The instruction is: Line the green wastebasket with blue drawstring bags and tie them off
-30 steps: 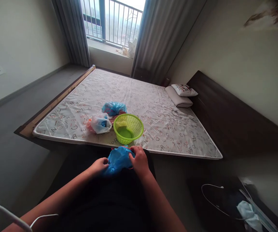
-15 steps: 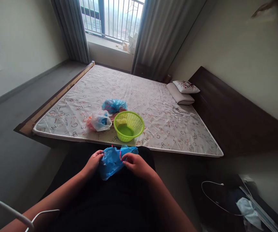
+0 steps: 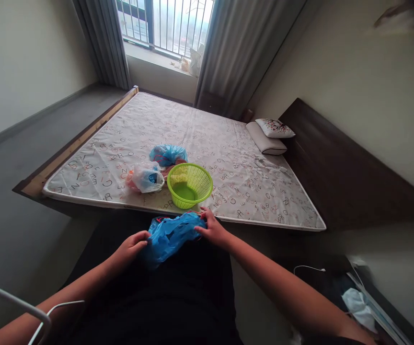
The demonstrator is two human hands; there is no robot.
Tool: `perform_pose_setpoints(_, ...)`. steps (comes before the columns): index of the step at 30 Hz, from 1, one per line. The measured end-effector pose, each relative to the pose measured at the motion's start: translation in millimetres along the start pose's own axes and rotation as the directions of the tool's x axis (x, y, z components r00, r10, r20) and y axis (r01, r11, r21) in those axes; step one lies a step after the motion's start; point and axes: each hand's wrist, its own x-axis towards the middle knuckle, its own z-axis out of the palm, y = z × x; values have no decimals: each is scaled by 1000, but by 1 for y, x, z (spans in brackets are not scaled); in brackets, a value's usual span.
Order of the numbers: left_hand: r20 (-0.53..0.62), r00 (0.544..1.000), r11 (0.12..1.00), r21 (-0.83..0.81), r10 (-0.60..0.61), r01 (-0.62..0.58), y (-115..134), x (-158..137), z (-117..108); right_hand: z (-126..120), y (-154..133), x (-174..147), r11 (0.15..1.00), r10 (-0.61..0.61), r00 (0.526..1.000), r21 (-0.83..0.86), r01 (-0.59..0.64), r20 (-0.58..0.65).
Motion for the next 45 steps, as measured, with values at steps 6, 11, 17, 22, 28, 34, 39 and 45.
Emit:
perform_pose_setpoints(6, 393, 911, 956, 199, 124, -216, 9, -19, -12, 57, 22, 15, 986, 167, 981, -28, -165, 103)
perform_pose_setpoints(11, 227, 960, 945, 243, 166, -221, 13, -12, -25, 49, -3, 15, 981, 8, 997, 193, -23, 76)
perform_pose_setpoints(17, -281, 948, 981, -163, -147, 103, 14, 59, -18, 20, -48, -3, 940, -114, 988, 312, 140, -100)
perform_pose_setpoints(22, 156, 976, 909, -365, -153, 201, 30, 85, 5, 12, -68, -17, 916, -29, 978, 385, 108, -207)
perform_pose_setpoints(28, 328, 888, 782, -437, -322, 445, 30, 81, 26, 4, -71, -26, 911, -173, 982, 366, 190, -78)
perform_pose_setpoints(34, 314, 897, 829, -371, -312, 418, 40, 87, 18, -3, -68, -36, 932, -248, 966, 288, 219, 69)
perform_pose_setpoints(39, 24, 941, 634, -733, -337, 246, 66, 89, -27, -22, -51, -42, 959, -263, 960, 133, 250, 96)
perform_pose_setpoints(45, -78, 956, 537, -839, -281, 90, 88, 67, -69, -35, -44, -44, 972, -227, 950, -114, 206, -216)
